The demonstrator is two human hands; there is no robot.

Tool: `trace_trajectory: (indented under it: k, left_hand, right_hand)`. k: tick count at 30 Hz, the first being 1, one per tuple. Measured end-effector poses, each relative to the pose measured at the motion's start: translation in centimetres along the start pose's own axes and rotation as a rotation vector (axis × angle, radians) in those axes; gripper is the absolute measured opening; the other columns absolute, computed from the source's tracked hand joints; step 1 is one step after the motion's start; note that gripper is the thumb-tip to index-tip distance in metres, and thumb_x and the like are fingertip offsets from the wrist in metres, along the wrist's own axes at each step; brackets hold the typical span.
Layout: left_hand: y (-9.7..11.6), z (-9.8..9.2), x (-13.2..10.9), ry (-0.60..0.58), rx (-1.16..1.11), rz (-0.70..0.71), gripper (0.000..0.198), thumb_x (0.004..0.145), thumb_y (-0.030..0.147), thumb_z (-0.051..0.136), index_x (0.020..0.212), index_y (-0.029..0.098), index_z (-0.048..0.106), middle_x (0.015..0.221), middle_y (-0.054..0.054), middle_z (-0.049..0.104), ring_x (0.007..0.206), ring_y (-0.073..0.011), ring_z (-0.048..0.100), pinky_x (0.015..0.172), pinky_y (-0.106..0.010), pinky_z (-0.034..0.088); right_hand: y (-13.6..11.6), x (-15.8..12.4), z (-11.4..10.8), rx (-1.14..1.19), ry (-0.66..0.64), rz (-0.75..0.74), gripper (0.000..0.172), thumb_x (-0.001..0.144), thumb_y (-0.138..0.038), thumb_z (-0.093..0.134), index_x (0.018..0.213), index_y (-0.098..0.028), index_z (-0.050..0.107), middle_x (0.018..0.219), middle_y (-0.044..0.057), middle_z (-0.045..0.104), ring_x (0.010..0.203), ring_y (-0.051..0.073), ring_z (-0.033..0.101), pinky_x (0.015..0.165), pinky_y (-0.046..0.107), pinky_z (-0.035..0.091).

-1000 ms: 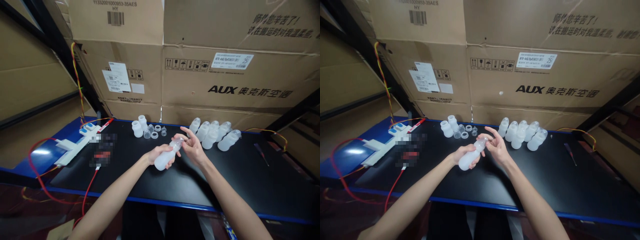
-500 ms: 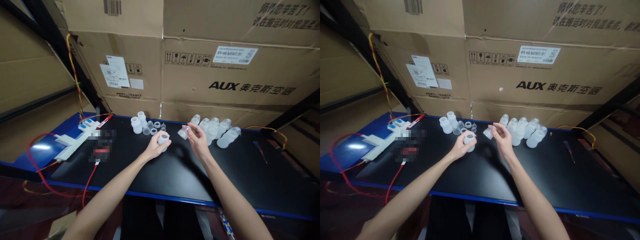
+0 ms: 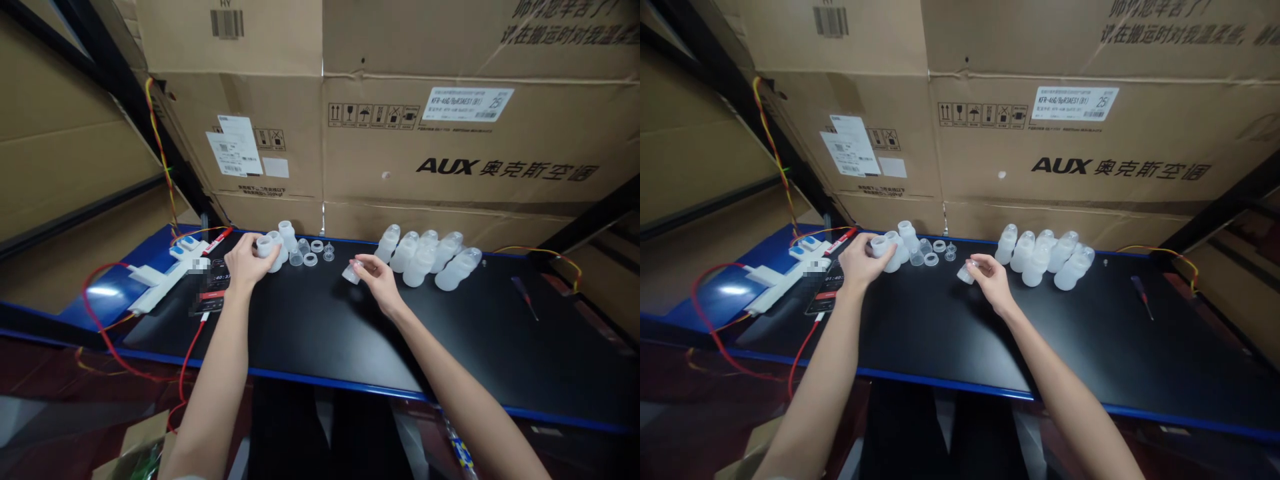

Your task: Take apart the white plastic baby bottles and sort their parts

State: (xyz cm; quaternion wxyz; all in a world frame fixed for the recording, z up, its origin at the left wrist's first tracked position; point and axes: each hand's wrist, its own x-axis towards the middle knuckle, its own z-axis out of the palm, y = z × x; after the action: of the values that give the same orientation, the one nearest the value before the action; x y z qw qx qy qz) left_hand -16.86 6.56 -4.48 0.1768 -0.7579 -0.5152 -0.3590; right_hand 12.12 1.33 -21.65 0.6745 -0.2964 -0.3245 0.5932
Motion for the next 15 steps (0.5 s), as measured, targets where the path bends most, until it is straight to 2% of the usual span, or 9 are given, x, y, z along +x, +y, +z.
trace_trajectory:
  k: [5, 7, 9, 11, 13, 15]
  left_hand:
    - [-2.5, 0.0, 0.0, -0.123, 0.022, -0.093, 0.04, 0.072, 0.046, 0.098, 0.087, 0.023, 0.069, 0.065, 0.001, 0.056, 0.065, -0.0177, 0.05, 0.068, -0.034, 0.022]
    - [-2.9, -0.2, 0.1, -0.176, 0.021, -0.095, 0.041, 0.072, 0.05, 0.097, 0.085, 0.024, 0.069, 0.063, 0.0, 0.054, 0.065, -0.0204, 0.052, 0.068, -0.034, 0.022]
    - [-2.6, -0.4, 0.3, -0.18, 0.011, -0.061, 0.041, 0.072, 0.052, 0.097, 0.087, 0.025, 0.07, 0.07, -0.002, 0.058, 0.071, -0.0229, 0.057, 0.068, -0.035, 0.025]
    - [-1.7, -0.6, 0.3, -0.101, 0.008, -0.003, 0.042, 0.072, 0.05, 0.096, 0.098, 0.025, 0.073, 0.088, -0.007, 0.065, 0.085, -0.0264, 0.061, 0.07, -0.036, 0.031]
    - [-0.2, -0.4, 0.0, 0.035, -0.006, 0.064, 0.042, 0.078, 0.049, 0.09, 0.108, 0.023, 0.075, 0.101, -0.01, 0.065, 0.095, -0.0279, 0.062, 0.075, -0.038, 0.037]
    - [1.9, 0.5, -0.8, 0.127, -0.072, 0.121, 0.032, 0.087, 0.047, 0.079, 0.103, 0.019, 0.074, 0.091, -0.009, 0.063, 0.088, -0.0237, 0.06, 0.077, -0.038, 0.04]
  right_hand:
    - [0.7, 0.0, 0.1, -0.015, -0.025, 0.01, 0.055, 0.074, -0.057, 0.095, 0.11, -0.021, 0.076, 0.114, 0.01, 0.081, 0.114, 0.029, 0.076, 0.104, 0.046, 0.058]
    - [0.8, 0.0, 0.2, -0.008, -0.037, 0.026, 0.055, 0.074, -0.057, 0.096, 0.111, -0.021, 0.076, 0.115, 0.011, 0.081, 0.114, 0.029, 0.076, 0.104, 0.046, 0.059]
    - [0.9, 0.0, 0.3, -0.002, -0.049, 0.037, 0.054, 0.074, -0.056, 0.095, 0.112, -0.021, 0.076, 0.115, 0.011, 0.081, 0.114, 0.029, 0.076, 0.103, 0.046, 0.059]
    - [0.8, 0.0, 0.4, 0.002, -0.055, 0.039, 0.054, 0.074, -0.055, 0.095, 0.111, -0.022, 0.076, 0.115, 0.011, 0.081, 0.114, 0.029, 0.076, 0.102, 0.045, 0.06]
    - [0.8, -0.1, 0.5, 0.007, -0.054, 0.037, 0.054, 0.074, -0.055, 0.096, 0.111, -0.022, 0.076, 0.114, 0.011, 0.081, 0.114, 0.029, 0.076, 0.103, 0.045, 0.059]
    - [0.9, -0.2, 0.6, 0.032, -0.042, 0.044, 0.055, 0.074, -0.055, 0.096, 0.112, -0.021, 0.076, 0.115, 0.011, 0.08, 0.114, 0.028, 0.075, 0.104, 0.044, 0.059]
